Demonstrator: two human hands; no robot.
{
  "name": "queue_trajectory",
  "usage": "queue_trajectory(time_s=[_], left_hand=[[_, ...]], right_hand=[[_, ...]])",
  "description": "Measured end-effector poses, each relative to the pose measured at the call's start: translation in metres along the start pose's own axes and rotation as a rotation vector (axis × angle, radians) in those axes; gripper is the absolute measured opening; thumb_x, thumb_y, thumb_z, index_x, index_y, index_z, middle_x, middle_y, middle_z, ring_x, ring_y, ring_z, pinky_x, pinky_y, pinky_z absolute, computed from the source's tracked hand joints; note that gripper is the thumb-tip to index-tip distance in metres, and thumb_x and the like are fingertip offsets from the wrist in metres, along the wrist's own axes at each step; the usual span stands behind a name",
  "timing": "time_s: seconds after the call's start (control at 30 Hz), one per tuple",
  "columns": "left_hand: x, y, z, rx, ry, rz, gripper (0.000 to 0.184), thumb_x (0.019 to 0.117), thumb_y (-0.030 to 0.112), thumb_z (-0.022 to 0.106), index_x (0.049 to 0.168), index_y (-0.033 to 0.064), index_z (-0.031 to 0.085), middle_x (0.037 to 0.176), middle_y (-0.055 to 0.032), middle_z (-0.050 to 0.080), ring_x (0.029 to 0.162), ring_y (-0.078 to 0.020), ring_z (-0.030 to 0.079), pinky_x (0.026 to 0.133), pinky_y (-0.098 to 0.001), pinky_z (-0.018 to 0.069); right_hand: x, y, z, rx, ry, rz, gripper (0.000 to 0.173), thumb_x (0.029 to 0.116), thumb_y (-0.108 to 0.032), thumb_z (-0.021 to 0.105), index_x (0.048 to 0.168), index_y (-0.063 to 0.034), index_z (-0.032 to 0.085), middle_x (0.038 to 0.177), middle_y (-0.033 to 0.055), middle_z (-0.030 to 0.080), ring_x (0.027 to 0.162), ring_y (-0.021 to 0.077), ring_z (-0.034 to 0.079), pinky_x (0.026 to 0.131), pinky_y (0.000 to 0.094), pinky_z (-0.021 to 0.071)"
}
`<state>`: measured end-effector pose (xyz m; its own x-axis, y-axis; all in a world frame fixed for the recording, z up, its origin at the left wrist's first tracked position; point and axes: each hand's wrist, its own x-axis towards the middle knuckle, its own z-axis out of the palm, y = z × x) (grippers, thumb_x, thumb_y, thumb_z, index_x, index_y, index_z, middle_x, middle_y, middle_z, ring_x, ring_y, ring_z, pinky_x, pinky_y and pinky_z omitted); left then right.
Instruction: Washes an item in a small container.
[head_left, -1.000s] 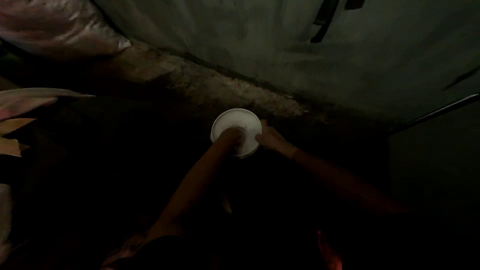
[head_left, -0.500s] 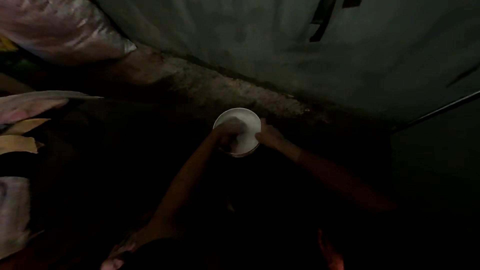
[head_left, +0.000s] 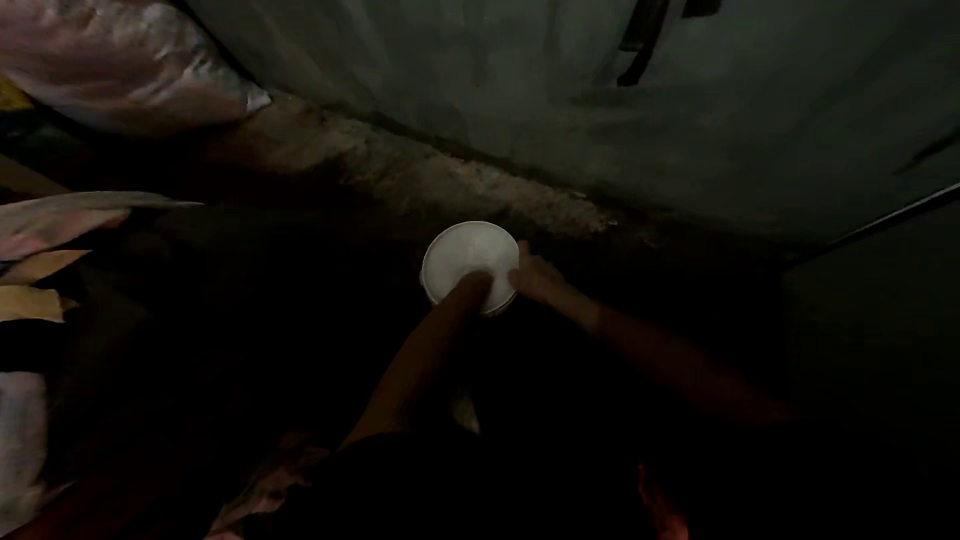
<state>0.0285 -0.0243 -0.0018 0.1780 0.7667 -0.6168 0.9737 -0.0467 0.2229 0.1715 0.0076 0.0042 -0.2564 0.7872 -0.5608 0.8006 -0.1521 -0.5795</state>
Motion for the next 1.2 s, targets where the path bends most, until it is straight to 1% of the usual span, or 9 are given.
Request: queue_trajectory(time_s=[0.13, 0.27, 0.47, 0.67, 0.8, 0.9, 0.97, 1.0, 1.2], left_hand=[[0.000, -0.020, 0.012, -0.247, 0.205, 0.052, 0.038, 0.1067, 0.004, 0.048, 0.140, -0.0136, 0.049, 0.148, -0.0306, 0.050, 0.142, -0.0421, 0.044, 0.120, -0.0490, 0.0317], [0.007, -0.037, -0.019, -0.645, 0.213, -0.151, 0.036, 0.1070, 0.015, 0.053, 0.135, -0.0072, 0.056, 0.135, -0.0260, 0.059, 0.125, -0.0346, 0.058, 0.108, -0.0487, 0.0435], [-0.038, 0.001, -0.112, -0.309, 0.191, 0.023, 0.031, 0.1102, 0.023, 0.046, 0.117, 0.0000, 0.064, 0.100, -0.0182, 0.064, 0.088, -0.0271, 0.062, 0.081, -0.0494, 0.0509], [-0.082, 0.003, -0.146, -0.585, 0.539, 0.122, 0.034, 0.1071, 0.034, 0.046, 0.108, 0.0094, 0.069, 0.091, -0.0044, 0.067, 0.079, -0.0124, 0.063, 0.072, -0.0369, 0.0542], [-0.068, 0.008, -0.140, -0.466, 0.444, -0.065, 0.047, 0.1098, 0.041, 0.043, 0.120, 0.0023, 0.066, 0.109, -0.0191, 0.066, 0.098, -0.0297, 0.063, 0.089, -0.0557, 0.0496], [-0.005, -0.050, -0.069, -0.191, 0.548, 0.166, 0.037, 0.1043, 0.028, 0.057, 0.107, -0.0067, 0.069, 0.092, -0.0266, 0.068, 0.079, -0.0377, 0.067, 0.067, -0.0554, 0.0543], [-0.001, -0.023, -0.063, -0.194, 0.195, -0.189, 0.033, 0.1004, 0.017, 0.065, 0.121, -0.0091, 0.065, 0.122, -0.0301, 0.065, 0.117, -0.0444, 0.062, 0.101, -0.0599, 0.0464], [0.004, -0.009, -0.054, -0.155, 0.109, -0.247, 0.032, 0.0985, 0.013, 0.067, 0.120, -0.0101, 0.065, 0.126, -0.0292, 0.064, 0.123, -0.0437, 0.059, 0.105, -0.0590, 0.0434], [0.009, -0.012, -0.001, 0.059, 0.047, 0.086, 0.055, 0.0981, 0.012, 0.067, 0.147, -0.0055, 0.047, 0.153, -0.0244, 0.046, 0.146, -0.0391, 0.039, 0.122, -0.0498, 0.0287]], right_hand=[[0.002, 0.002, 0.000, 0.038, 0.002, 0.000, 0.063, 0.1056, -0.021, 0.052, 0.160, -0.0115, 0.022, 0.129, 0.0271, 0.063, 0.119, 0.0437, 0.063, 0.097, 0.0602, 0.0507], [0.005, 0.004, 0.000, 0.062, -0.026, 0.000, 0.064, 0.1059, -0.021, 0.051, 0.161, -0.0126, 0.019, 0.127, 0.0267, 0.063, 0.115, 0.0425, 0.065, 0.095, 0.0585, 0.0520], [0.007, 0.003, -0.002, 0.039, -0.021, -0.041, 0.059, 0.1088, -0.023, 0.046, 0.160, -0.0095, 0.020, 0.128, 0.0270, 0.062, 0.113, 0.0416, 0.066, 0.094, 0.0563, 0.0527], [0.016, 0.002, -0.007, -0.002, 0.008, -0.069, 0.058, 0.1087, -0.024, 0.049, 0.157, -0.0005, 0.026, 0.134, 0.0286, 0.059, 0.123, 0.0429, 0.061, 0.102, 0.0575, 0.0487], [0.020, 0.001, -0.008, -0.002, -0.009, -0.074, 0.058, 0.1096, -0.025, 0.046, 0.159, -0.0072, 0.022, 0.131, 0.0288, 0.061, 0.120, 0.0443, 0.062, 0.099, 0.0594, 0.0495], [0.022, 0.002, -0.006, 0.023, 0.013, -0.058, 0.057, 0.1074, -0.021, 0.048, 0.159, -0.0125, 0.025, 0.128, 0.0277, 0.063, 0.119, 0.0443, 0.063, 0.097, 0.0606, 0.0504], [0.022, 0.003, -0.005, 0.014, 0.010, -0.061, 0.057, 0.1081, -0.021, 0.046, 0.160, -0.0123, 0.024, 0.129, 0.0271, 0.063, 0.121, 0.0435, 0.062, 0.098, 0.0593, 0.0498], [0.021, 0.003, -0.006, 0.010, 0.008, -0.066, 0.057, 0.1087, -0.022, 0.046, 0.160, -0.0116, 0.023, 0.131, 0.0274, 0.062, 0.122, 0.0435, 0.062, 0.100, 0.0590, 0.0491], [0.023, 0.003, -0.006, 0.036, -0.002, -0.039, 0.057, 0.1086, -0.022, 0.046, 0.160, -0.0131, 0.024, 0.127, 0.0271, 0.064, 0.119, 0.0438, 0.063, 0.098, 0.0595, 0.0503]])
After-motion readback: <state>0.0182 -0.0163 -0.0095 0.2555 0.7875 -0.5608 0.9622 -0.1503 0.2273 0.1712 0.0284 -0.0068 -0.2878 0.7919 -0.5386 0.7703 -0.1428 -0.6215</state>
